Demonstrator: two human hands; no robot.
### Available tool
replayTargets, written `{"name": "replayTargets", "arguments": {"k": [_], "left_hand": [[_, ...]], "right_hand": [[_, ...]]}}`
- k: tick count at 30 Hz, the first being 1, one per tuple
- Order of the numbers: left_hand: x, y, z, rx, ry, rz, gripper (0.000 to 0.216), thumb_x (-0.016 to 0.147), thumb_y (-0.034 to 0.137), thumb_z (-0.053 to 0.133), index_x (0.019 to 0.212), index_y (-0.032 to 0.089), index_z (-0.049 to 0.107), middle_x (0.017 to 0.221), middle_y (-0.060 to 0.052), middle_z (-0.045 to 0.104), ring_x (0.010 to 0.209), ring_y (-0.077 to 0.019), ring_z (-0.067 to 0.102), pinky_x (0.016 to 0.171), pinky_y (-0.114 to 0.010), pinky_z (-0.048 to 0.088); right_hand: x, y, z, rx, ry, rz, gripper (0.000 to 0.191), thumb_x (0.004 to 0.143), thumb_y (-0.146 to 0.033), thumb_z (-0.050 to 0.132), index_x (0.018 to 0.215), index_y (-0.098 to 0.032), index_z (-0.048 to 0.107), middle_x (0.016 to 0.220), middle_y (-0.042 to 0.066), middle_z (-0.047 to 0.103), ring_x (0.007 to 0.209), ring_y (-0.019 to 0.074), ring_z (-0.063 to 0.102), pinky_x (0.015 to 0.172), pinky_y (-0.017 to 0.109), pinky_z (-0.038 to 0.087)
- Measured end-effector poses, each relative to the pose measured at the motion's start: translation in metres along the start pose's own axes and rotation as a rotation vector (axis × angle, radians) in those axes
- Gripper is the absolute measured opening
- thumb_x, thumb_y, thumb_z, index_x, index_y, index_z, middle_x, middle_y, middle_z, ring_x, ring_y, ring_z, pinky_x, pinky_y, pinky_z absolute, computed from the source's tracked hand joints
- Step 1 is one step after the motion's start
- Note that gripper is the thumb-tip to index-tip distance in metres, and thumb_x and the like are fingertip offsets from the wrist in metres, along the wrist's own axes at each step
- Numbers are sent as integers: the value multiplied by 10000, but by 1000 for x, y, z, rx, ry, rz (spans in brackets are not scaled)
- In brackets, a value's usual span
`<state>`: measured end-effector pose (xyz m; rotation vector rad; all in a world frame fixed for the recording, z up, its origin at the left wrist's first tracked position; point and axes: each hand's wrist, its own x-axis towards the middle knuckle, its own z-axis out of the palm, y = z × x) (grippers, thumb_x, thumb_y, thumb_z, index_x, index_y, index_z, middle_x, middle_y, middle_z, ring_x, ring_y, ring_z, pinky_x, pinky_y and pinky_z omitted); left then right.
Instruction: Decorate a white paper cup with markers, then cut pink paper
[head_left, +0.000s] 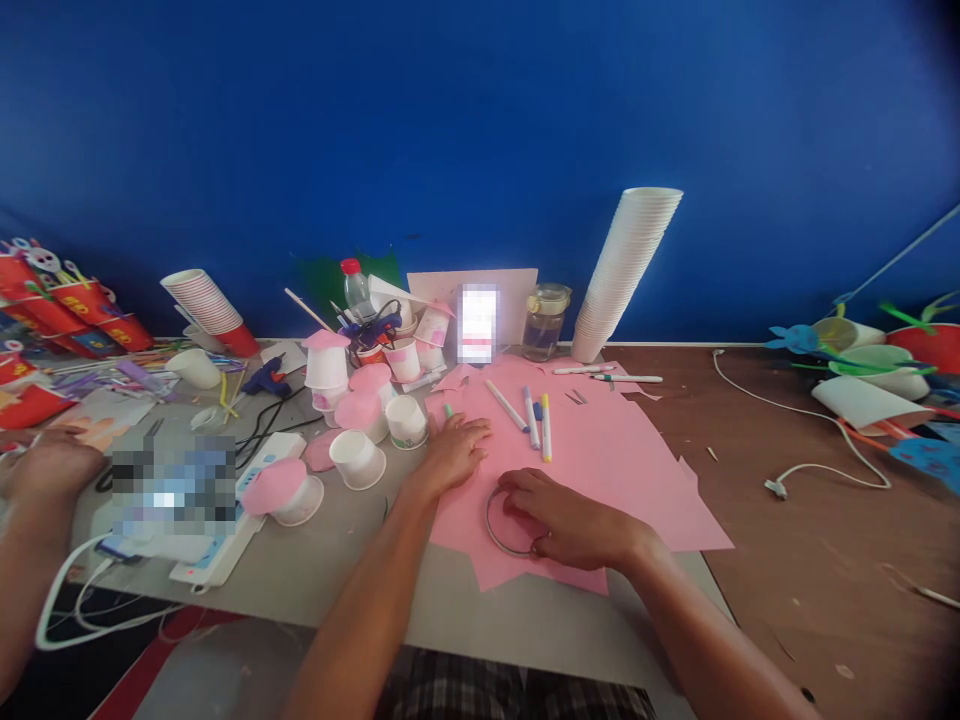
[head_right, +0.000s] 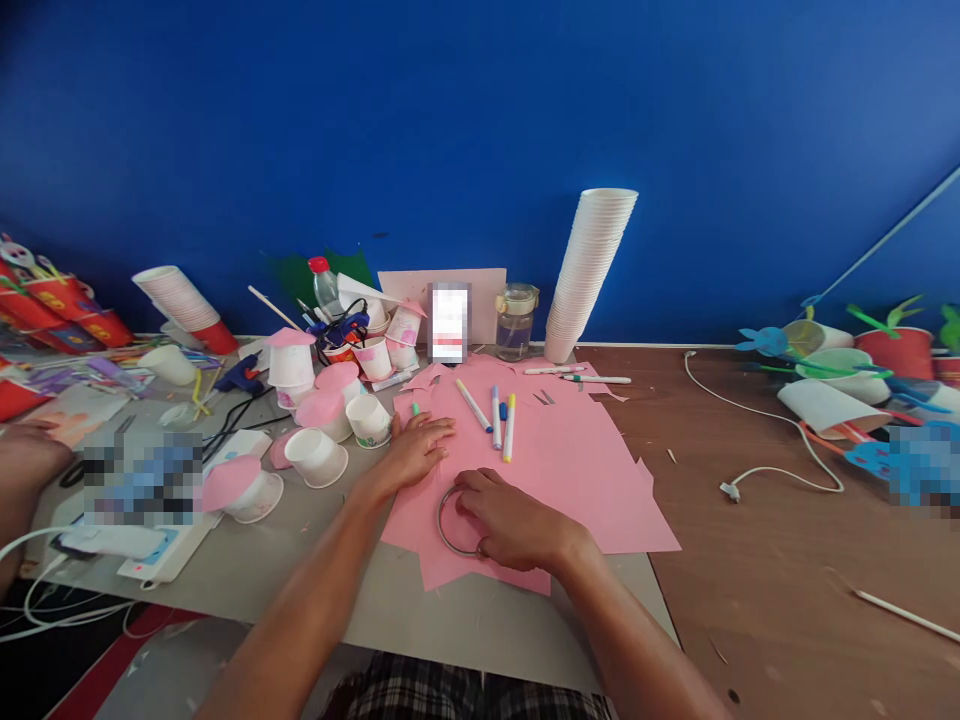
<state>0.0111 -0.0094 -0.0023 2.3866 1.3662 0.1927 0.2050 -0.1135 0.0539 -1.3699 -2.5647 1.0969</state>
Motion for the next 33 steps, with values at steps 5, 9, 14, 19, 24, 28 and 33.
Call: {"name": "replayTargets", "arguments": {"k": [5, 9, 14, 19, 24, 28, 33], "left_hand": [[-1, 3, -2, 23, 7, 24, 404, 874, 267, 487, 1264, 277, 593, 1444, 11, 499, 1384, -282, 345, 1189, -567, 44], [-1, 5, -3, 58, 6, 19, 404, 875, 252, 482, 1262, 288, 592, 1445, 15, 498, 1380, -301, 348, 1166, -625, -3], [-1, 6, -4, 53, -9, 13, 406, 882, 272, 479, 1274, 293, 582, 1451, 8, 491, 1386, -298, 345, 1166, -627, -11], [-2, 6, -4, 57, 3, 7, 394, 884, 278, 480, 1261, 302, 593, 1444, 2, 499, 1389, -289, 346, 1169, -618, -20], [-3, 6, -4, 42, 4, 5, 393, 882, 269, 485, 1259, 307, 593, 1443, 8, 500, 1392, -281, 344, 1171, -612, -21], [-4, 4, -4, 28, 11, 16, 393, 886, 278, 485, 1264, 307, 589, 1442, 10, 501, 1391, -281, 344, 1167, -621, -30], [-2, 2, -1, 29, 3, 11, 395, 884, 276, 490, 1265, 307, 592, 1448, 7, 494, 1393, -277, 341, 1174, -606, -37]], "right_hand": [[0, -1, 0, -11, 7, -1, 331, 709, -113, 633, 1039, -138, 634, 1376, 122, 461, 1289, 290, 399, 991, 378, 417], [0, -1, 1, -17, 15, 7, 292, 711, -116, 638, 1002, -139, 635, 1333, 128, 487, 1245, 293, 436, 942, 379, 442], [0, -3, 0, -29, 20, 1, 243, 688, -125, 661, 929, -140, 636, 1261, 128, 514, 1182, 293, 474, 898, 375, 455], [0, -7, -2, -23, 18, 27, 225, 701, -163, 685, 918, -150, 627, 1229, 121, 518, 1161, 287, 484, 900, 369, 450], [-1, -8, -3, -24, 4, 29, 99, 713, -148, 652, 778, -174, 582, 1194, 97, 527, 1125, 281, 509, 851, 357, 466], [-1, -7, -3, -16, 5, 27, 99, 710, -140, 647, 770, -172, 575, 1239, 98, 516, 1133, 284, 508, 854, 363, 469], [-1, -7, -2, -5, 8, 34, 105, 717, -161, 652, 814, -165, 611, 1300, 105, 494, 1174, 294, 489, 883, 369, 461]]}}
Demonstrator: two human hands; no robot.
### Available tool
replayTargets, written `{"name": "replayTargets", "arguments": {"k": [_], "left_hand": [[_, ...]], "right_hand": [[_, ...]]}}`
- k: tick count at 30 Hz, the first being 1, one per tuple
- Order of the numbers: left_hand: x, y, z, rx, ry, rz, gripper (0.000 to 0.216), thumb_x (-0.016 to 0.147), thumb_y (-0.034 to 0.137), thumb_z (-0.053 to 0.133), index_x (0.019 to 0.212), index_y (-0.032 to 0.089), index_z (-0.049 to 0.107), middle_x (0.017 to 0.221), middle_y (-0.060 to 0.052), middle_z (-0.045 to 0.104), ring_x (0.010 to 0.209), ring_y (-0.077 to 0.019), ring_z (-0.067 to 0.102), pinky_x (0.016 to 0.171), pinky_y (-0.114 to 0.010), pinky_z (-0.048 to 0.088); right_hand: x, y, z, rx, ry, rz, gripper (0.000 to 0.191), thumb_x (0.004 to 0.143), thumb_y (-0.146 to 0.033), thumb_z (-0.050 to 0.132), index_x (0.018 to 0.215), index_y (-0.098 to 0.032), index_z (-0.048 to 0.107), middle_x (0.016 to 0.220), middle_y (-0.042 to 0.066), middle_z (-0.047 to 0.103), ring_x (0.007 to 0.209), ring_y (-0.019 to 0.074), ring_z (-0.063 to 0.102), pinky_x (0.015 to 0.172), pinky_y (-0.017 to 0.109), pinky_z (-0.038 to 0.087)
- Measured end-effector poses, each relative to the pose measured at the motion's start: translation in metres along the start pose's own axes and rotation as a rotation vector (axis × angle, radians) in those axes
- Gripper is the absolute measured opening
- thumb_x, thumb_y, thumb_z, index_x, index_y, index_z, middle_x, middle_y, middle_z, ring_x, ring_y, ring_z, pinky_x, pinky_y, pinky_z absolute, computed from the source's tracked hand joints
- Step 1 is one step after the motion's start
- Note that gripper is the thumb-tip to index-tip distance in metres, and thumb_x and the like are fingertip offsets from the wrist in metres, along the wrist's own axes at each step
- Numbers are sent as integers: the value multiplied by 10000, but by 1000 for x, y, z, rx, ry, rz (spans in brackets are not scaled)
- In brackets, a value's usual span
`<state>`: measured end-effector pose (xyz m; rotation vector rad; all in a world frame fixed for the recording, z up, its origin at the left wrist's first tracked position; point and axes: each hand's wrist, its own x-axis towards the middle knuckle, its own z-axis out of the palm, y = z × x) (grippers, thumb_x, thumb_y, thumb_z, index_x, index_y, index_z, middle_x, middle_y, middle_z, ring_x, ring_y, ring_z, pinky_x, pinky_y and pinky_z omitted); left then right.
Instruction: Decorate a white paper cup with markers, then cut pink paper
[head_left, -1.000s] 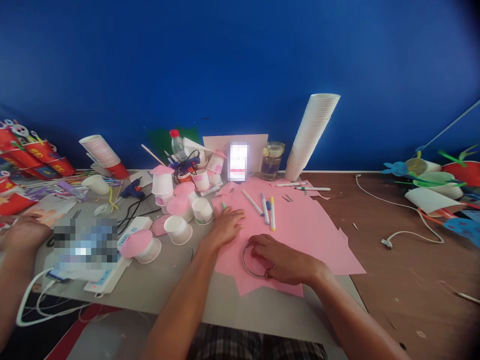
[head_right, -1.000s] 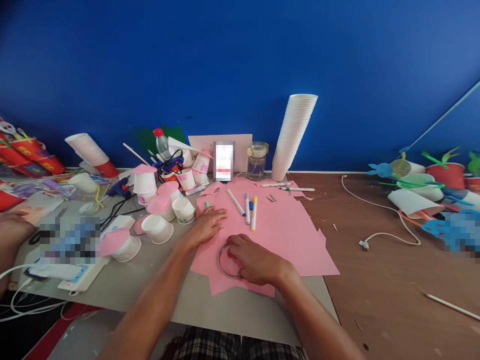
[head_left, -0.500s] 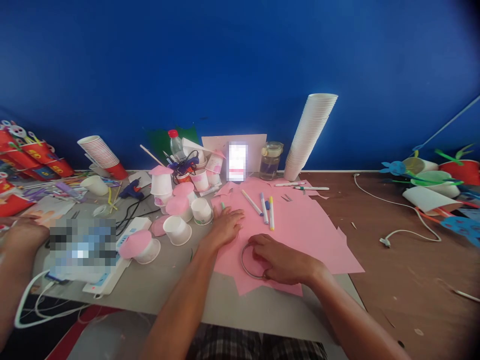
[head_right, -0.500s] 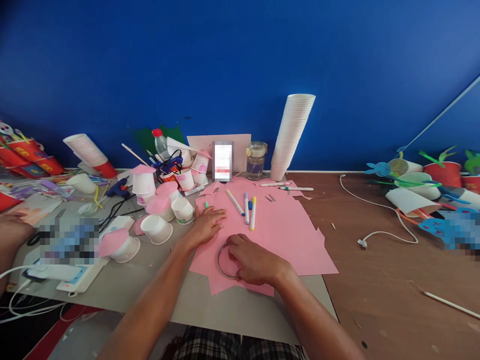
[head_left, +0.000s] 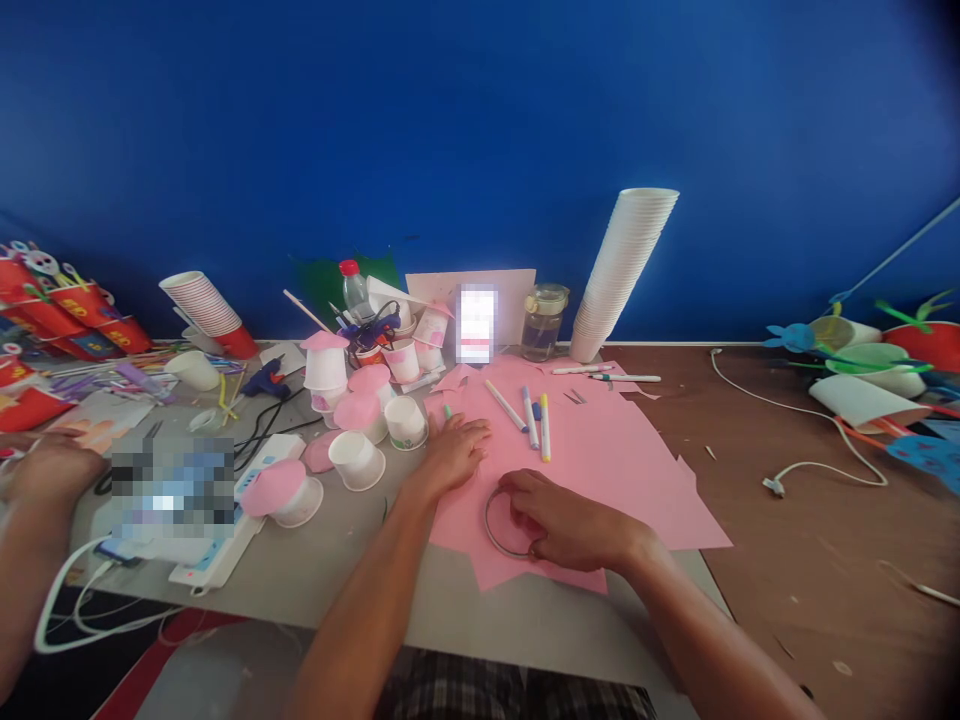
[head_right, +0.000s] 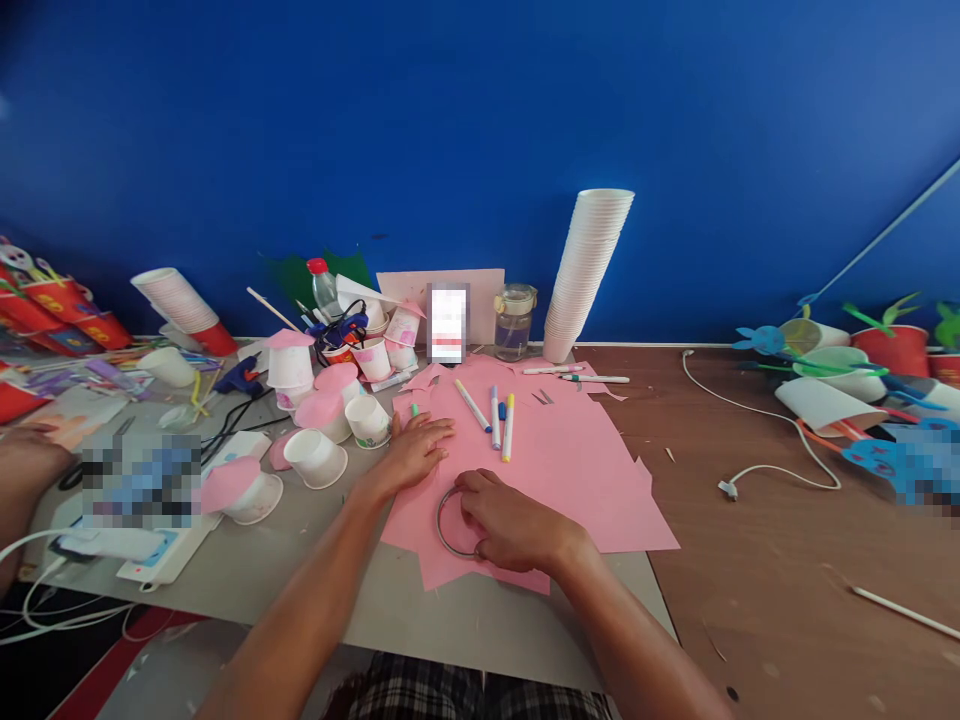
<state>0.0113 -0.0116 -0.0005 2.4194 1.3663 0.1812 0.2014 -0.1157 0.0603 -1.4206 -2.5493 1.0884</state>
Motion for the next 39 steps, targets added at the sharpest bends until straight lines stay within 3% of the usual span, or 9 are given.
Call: {"name": "replayTargets", "arguments": {"k": [7, 13, 18, 21, 24, 27, 31, 39], "left_hand": [[-4, 11, -13, -58, 56, 80, 342, 859, 290, 545, 1185, 300, 647, 1417, -1, 528, 1402, -264, 329, 1198, -558, 9], [-13, 22, -32, -186, -297, 253, 544, 732, 456, 706, 1237, 285, 597, 1376, -35, 555, 1395, -295, 333, 1198, -518, 129], [-17, 21, -28, -132, -396, 297, 808, 653, 550, 741, 1371, 300, 466, 1472, -64, 431, 1450, -369, 167, 1157, -630, -50], [-19, 21, -25, -102, -421, 317, 907, 640, 558, 750, 1430, 312, 378, 1514, -79, 358, 1459, -392, 99, 1119, -666, -107], [-21, 25, -26, -118, -424, 334, 948, 616, 559, 767, 1438, 331, 352, 1506, -75, 364, 1458, -398, 83, 1126, -663, -72], [-22, 30, -31, -137, -426, 361, 946, 590, 560, 780, 1409, 303, 384, 1429, -95, 440, 1433, -397, 162, 1131, -659, -34], [-25, 39, -30, -105, -446, 358, 1000, 565, 539, 789, 1412, 241, 349, 1330, -143, 483, 1332, -385, 337, 1115, -681, 9], [-29, 47, -24, -30, -405, 306, 1070, 548, 521, 782, 1434, 216, 265, 1331, -168, 459, 1312, -407, 350, 1102, -686, 58]], "right_hand": [[0, -1, -1, -10, -12, 11, 91, 707, -154, 638, 797, -158, 619, 1261, 121, 504, 1158, 299, 498, 861, 368, 464], [-1, -1, -1, 24, -6, 21, 116, 672, -105, 617, 747, -177, 568, 1185, 90, 537, 1106, 276, 524, 751, 331, 471], [0, 5, 3, 82, 8, 19, 96, 684, -105, 608, 740, -179, 582, 1284, 81, 511, 1145, 271, 512, 749, 319, 470], [1, 9, 6, 89, 28, -4, 105, 691, -111, 610, 775, -174, 608, 1320, 78, 492, 1153, 265, 512, 770, 323, 470], [2, 8, 6, 94, 32, 7, 103, 694, -106, 606, 777, -166, 615, 1293, 78, 505, 1061, 241, 557, 719, 311, 470], [1, 3, 3, 88, 26, 39, 81, 706, -117, 609, 774, -153, 632, 1269, 90, 510, 971, 217, 583, 686, 302, 464], [1, 1, 1, 48, 45, 18, 76, 708, -124, 622, 770, -148, 659, 1225, 96, 528, 1015, 228, 556, 697, 293, 455], [2, 0, 2, -24, 61, 18, 94, 659, -76, 650, 726, -141, 664, 1106, 93, 566, 985, 228, 550, 662, 279, 420]]}}
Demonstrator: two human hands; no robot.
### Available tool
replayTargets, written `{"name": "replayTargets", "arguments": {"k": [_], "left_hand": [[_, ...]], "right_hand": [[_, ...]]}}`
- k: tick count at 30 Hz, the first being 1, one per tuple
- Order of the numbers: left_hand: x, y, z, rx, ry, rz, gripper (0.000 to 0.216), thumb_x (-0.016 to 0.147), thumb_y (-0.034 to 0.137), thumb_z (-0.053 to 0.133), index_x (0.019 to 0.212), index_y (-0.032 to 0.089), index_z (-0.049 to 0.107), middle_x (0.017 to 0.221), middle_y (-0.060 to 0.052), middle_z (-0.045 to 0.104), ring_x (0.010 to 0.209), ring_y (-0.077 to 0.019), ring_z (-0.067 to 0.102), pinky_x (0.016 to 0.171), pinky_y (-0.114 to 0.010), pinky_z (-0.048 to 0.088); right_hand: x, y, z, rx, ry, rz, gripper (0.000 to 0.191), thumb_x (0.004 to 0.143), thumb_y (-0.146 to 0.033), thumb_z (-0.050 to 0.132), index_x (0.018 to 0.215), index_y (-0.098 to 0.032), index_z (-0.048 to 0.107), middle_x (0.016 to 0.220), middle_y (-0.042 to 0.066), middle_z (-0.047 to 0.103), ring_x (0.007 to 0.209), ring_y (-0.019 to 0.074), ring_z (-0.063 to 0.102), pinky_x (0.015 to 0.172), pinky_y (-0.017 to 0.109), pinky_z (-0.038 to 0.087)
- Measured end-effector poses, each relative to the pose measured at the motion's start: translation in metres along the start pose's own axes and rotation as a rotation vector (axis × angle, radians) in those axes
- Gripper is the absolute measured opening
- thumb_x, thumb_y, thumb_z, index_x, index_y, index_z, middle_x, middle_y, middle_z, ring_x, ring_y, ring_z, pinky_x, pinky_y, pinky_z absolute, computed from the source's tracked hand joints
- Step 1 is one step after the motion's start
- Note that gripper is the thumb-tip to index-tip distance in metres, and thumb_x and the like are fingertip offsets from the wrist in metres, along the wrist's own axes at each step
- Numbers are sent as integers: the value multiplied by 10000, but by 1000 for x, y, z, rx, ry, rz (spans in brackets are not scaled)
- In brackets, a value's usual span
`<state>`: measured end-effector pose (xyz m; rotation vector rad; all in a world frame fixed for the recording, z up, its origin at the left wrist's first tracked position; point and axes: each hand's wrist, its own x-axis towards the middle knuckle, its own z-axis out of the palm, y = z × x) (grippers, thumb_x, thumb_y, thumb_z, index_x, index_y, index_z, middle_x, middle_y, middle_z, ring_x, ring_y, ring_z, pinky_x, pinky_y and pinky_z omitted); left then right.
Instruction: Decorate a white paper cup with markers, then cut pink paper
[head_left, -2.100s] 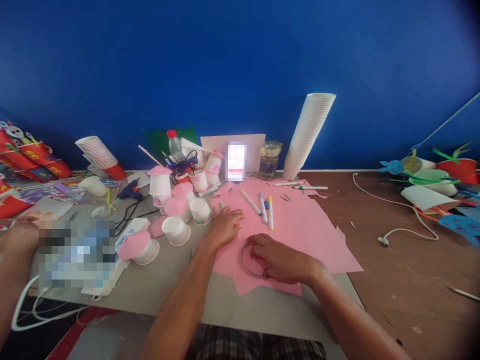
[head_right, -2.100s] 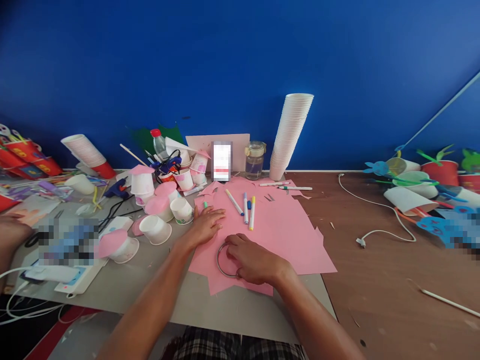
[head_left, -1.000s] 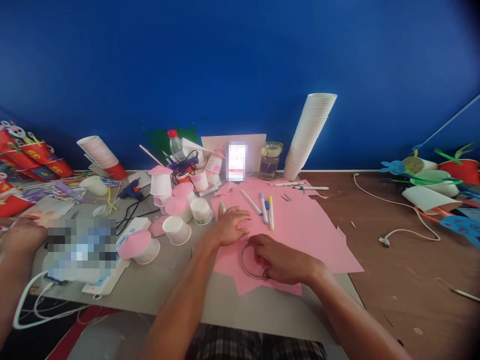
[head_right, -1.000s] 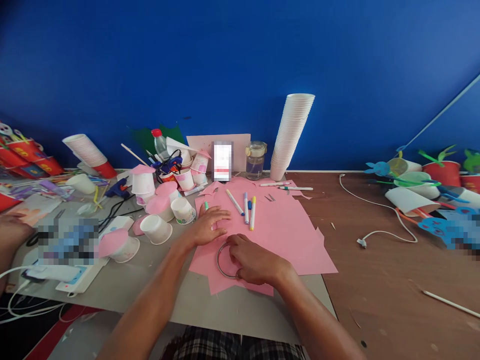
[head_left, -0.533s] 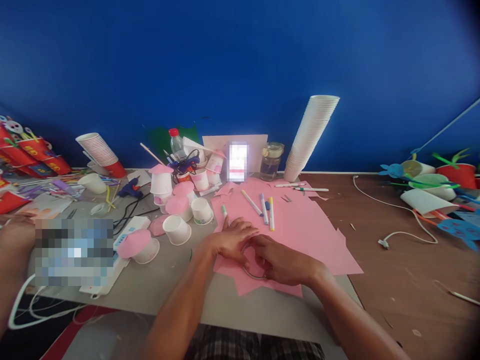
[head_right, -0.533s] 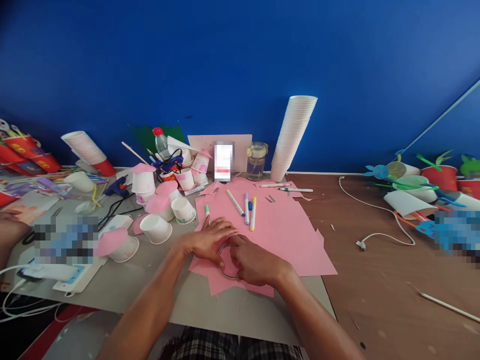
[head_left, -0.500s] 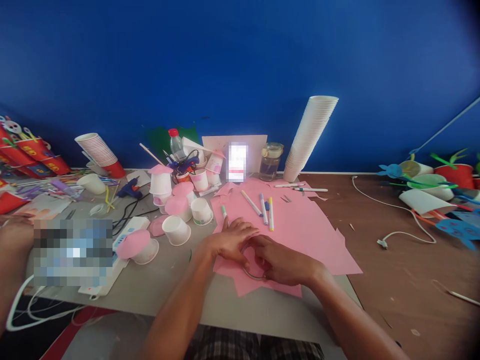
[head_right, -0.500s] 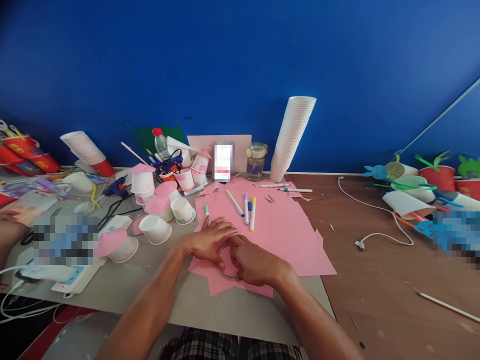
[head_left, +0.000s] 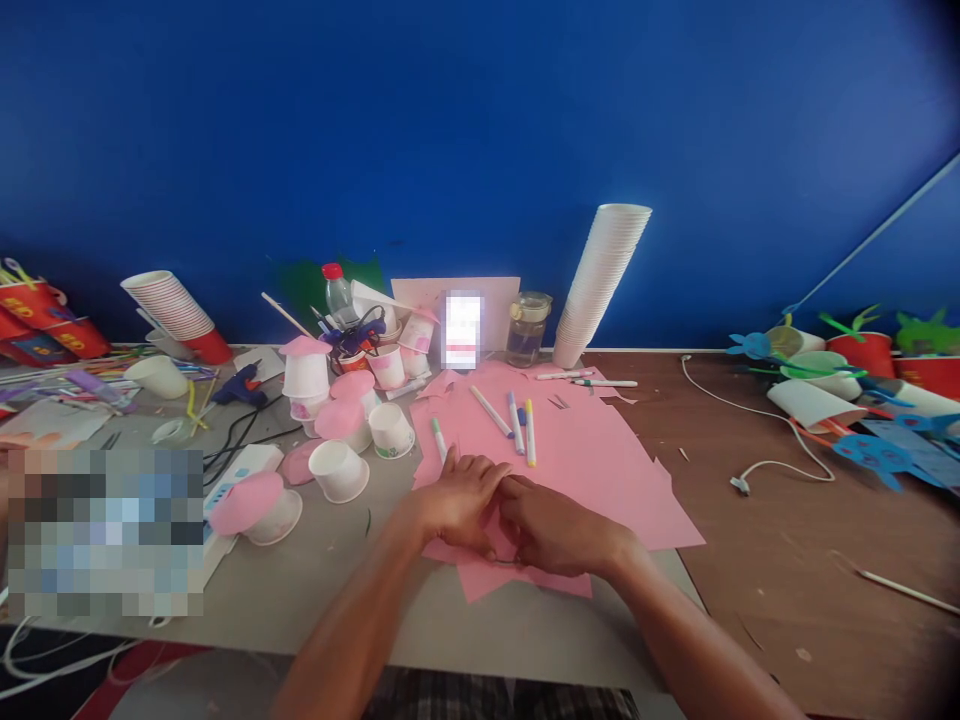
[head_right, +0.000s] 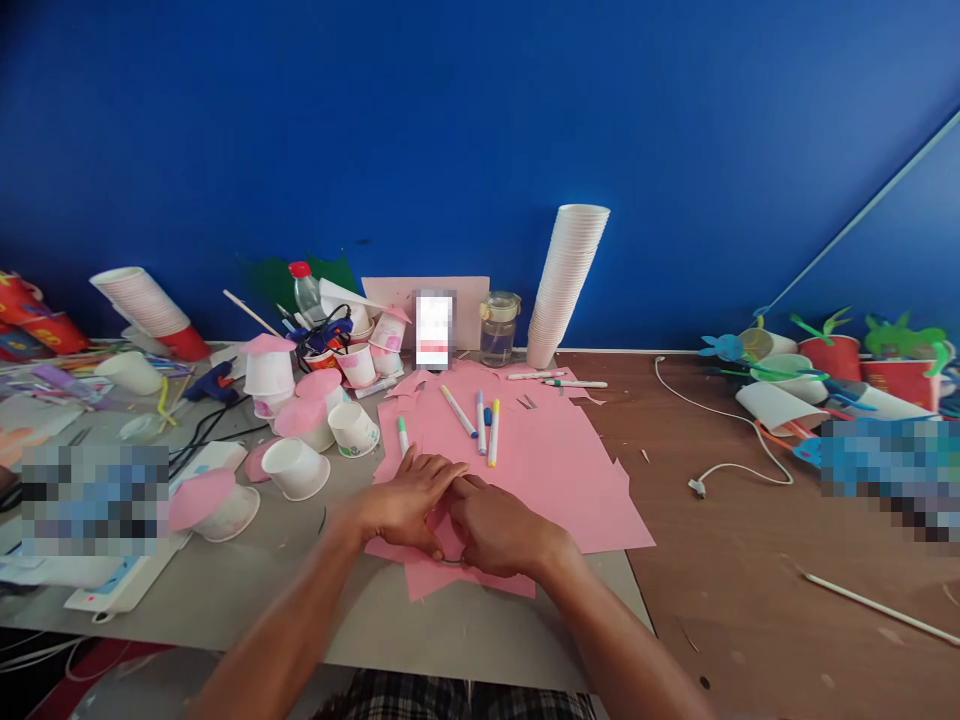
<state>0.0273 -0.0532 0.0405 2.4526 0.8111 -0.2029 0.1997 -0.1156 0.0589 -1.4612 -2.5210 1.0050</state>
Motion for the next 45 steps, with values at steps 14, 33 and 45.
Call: {"name": "replayTargets", "arguments": {"k": [14, 33, 45], "left_hand": [[1, -1, 0, 128, -10, -19, 1134, 542, 571, 756, 1474, 224, 212, 1302, -158, 477, 1266, -393, 396, 1094, -681, 66], [-6, 0, -9, 95, -18, 23, 932, 579, 605, 734, 1396, 321, 389, 1225, -105, 522, 1217, -361, 438, 1084, -695, 60], [13, -20, -2, -429, 492, -126, 422, 834, 377, 574, 1234, 244, 572, 1195, -81, 653, 1145, -248, 559, 1169, -540, 111]], "right_hand": [[-11, 2, -12, 143, 42, 26, 408, 683, -157, 679, 1086, -204, 640, 1156, 76, 613, 970, 226, 587, 793, 329, 470], [38, 67, -6, -38, 459, 546, 449, 869, -281, 552, 1291, -153, 466, 926, 90, 706, 867, 239, 655, 636, 264, 347], [28, 74, -5, -21, 501, 572, 491, 823, -290, 592, 1278, -144, 477, 1124, 150, 649, 961, 261, 640, 708, 294, 399]]}}
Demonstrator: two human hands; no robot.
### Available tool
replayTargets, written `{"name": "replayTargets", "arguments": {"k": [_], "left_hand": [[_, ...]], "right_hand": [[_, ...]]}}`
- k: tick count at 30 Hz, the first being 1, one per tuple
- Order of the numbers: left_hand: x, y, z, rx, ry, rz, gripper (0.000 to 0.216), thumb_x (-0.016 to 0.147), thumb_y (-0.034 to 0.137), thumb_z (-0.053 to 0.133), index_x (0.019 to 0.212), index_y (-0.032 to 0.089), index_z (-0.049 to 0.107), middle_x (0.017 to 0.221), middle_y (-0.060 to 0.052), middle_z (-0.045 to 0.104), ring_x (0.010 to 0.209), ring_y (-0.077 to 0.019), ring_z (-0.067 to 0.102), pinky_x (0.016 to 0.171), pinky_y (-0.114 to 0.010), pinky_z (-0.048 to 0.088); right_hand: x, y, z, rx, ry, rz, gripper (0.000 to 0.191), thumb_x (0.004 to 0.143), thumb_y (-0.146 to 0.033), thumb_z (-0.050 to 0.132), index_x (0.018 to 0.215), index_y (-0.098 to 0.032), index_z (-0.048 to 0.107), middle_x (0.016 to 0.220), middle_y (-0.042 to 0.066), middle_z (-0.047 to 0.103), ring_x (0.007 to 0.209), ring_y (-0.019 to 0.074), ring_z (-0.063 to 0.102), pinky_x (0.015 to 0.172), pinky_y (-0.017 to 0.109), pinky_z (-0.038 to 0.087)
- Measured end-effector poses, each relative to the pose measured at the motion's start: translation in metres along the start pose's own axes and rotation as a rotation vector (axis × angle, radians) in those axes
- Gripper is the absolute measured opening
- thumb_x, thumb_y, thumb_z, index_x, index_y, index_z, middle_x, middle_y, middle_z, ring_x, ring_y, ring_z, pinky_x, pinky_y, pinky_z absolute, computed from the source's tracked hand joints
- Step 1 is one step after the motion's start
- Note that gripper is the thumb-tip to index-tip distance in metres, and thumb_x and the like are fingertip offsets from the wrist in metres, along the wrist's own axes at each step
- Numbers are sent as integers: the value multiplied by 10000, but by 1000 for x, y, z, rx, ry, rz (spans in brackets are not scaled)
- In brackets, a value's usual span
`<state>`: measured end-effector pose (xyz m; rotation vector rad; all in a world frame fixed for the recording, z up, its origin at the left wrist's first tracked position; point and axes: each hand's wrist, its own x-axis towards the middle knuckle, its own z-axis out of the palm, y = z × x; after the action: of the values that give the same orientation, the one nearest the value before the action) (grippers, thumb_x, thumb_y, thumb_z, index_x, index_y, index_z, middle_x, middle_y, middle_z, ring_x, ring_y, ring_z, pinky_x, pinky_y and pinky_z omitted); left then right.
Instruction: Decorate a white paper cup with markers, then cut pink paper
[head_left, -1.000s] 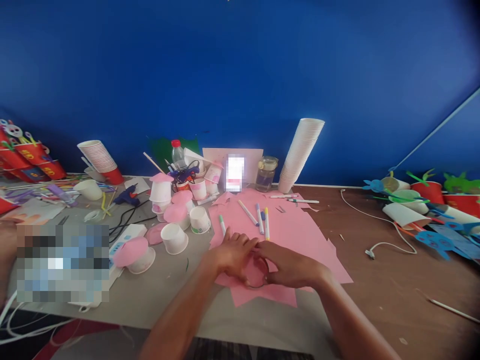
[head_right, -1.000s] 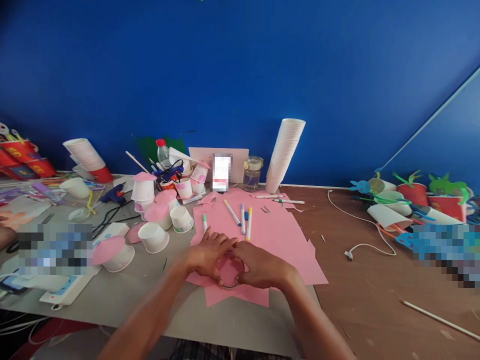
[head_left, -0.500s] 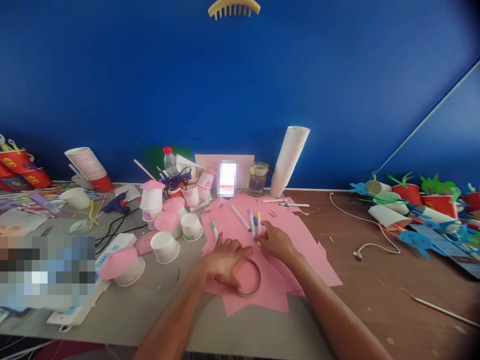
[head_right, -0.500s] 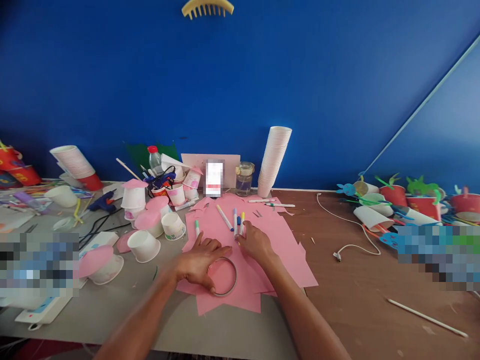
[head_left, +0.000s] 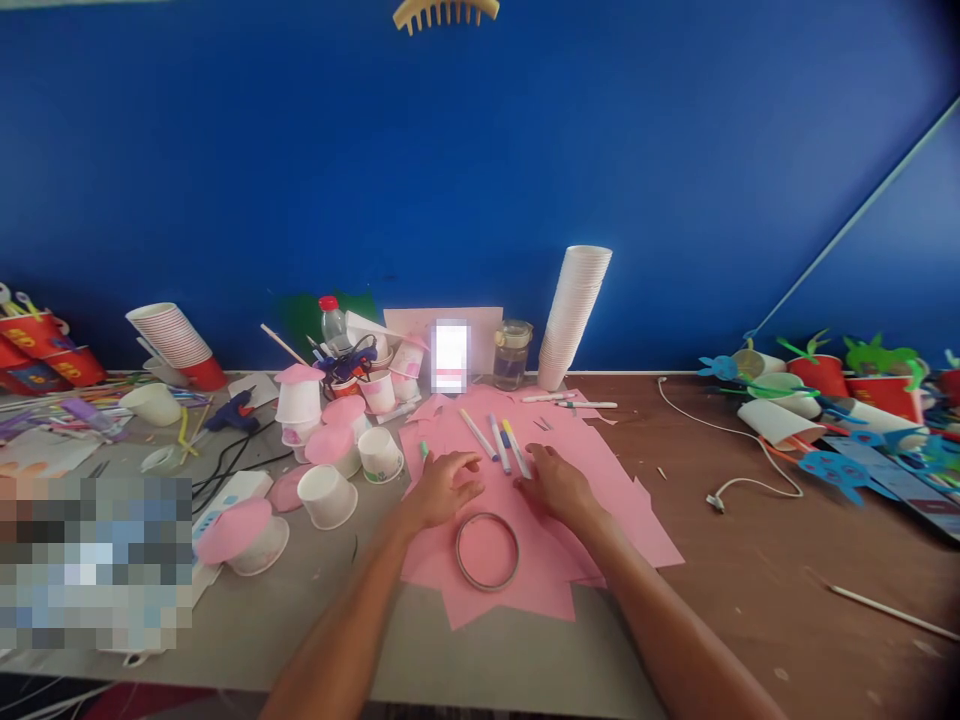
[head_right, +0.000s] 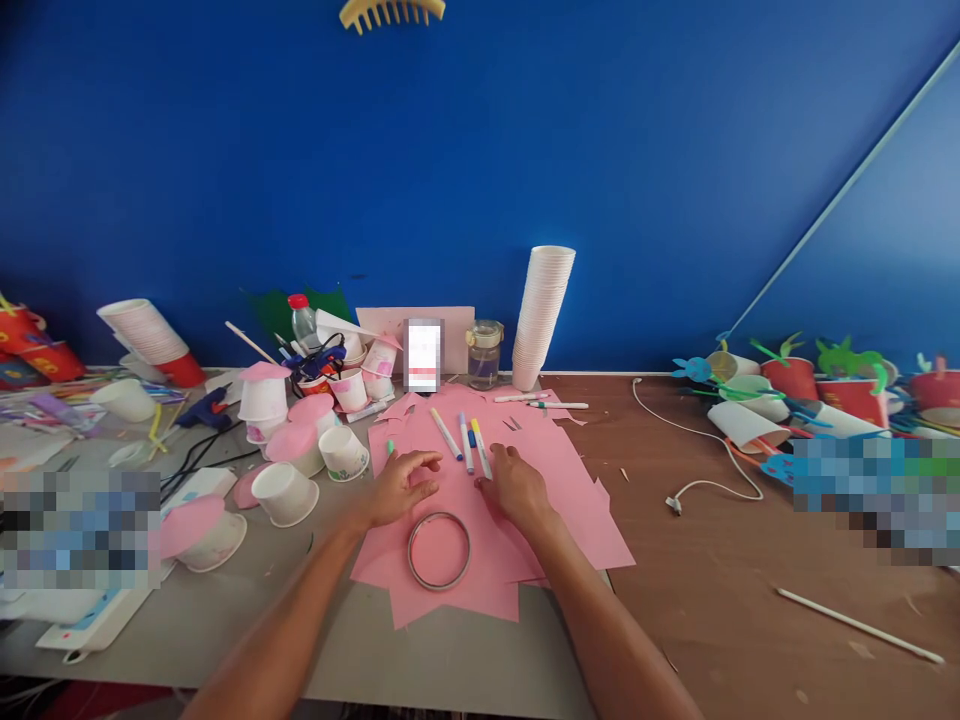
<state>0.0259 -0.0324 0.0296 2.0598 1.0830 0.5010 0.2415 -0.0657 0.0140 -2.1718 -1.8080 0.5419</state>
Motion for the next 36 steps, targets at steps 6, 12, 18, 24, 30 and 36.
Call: {"name": "replayTargets", "arguments": {"k": [6, 12, 18, 24, 30, 36], "left_hand": [[7, -13, 7, -166, 200, -7, 286, 850, 356, 551, 1066, 186, 629, 1083, -94, 678, 1030, -219, 617, 973, -400, 452], [9, -12, 6, -591, 262, -29, 394, 820, 432, 609, 1115, 171, 588, 1051, -73, 638, 825, -141, 631, 825, -317, 504], [9, -11, 0, -1033, 231, -100, 486, 740, 427, 719, 1120, 157, 579, 938, -30, 629, 537, -33, 488, 544, -214, 410], [10, -11, -2, -1214, 189, -87, 355, 678, 379, 786, 894, 140, 638, 710, 7, 607, 586, -80, 568, 604, -236, 456], [5, -7, 4, -1032, 45, -62, 329, 747, 439, 722, 768, 141, 583, 659, 14, 570, 563, -79, 533, 567, -221, 405], [-2, 3, 10, -625, -167, 11, 325, 824, 459, 615, 899, 143, 624, 625, 26, 510, 561, -89, 458, 550, -227, 373]], "right_hand": [[2, 0, 1, 84, 7, 45, 438, 832, -175, 474, 1264, -102, 476, 861, 98, 673, 836, 238, 633, 672, 292, 400], [-6, -7, 0, 725, 94, -254, 416, 814, -248, 452, 1204, -148, 556, 661, -40, 468, 609, 133, 463, 616, 258, 392], [-29, -27, 1, 908, -365, -492, 285, 794, -296, 540, 983, -175, 717, 776, 12, 598, 641, 117, 449, 610, 260, 375], [-27, -19, -7, 1172, -318, -392, 287, 776, -411, 631, 931, -187, 724, 699, 1, 535, 616, 120, 421, 605, 276, 383], [-28, -25, -2, 1416, -229, -416, 538, 658, -485, 780, 1110, -224, 646, 729, -9, 541, 687, 143, 481, 682, 298, 407], [-23, -31, 13, 1392, -27, -299, 350, 726, -521, 702, 828, -187, 682, 552, -43, 450, 549, 117, 404, 557, 276, 356]]}}
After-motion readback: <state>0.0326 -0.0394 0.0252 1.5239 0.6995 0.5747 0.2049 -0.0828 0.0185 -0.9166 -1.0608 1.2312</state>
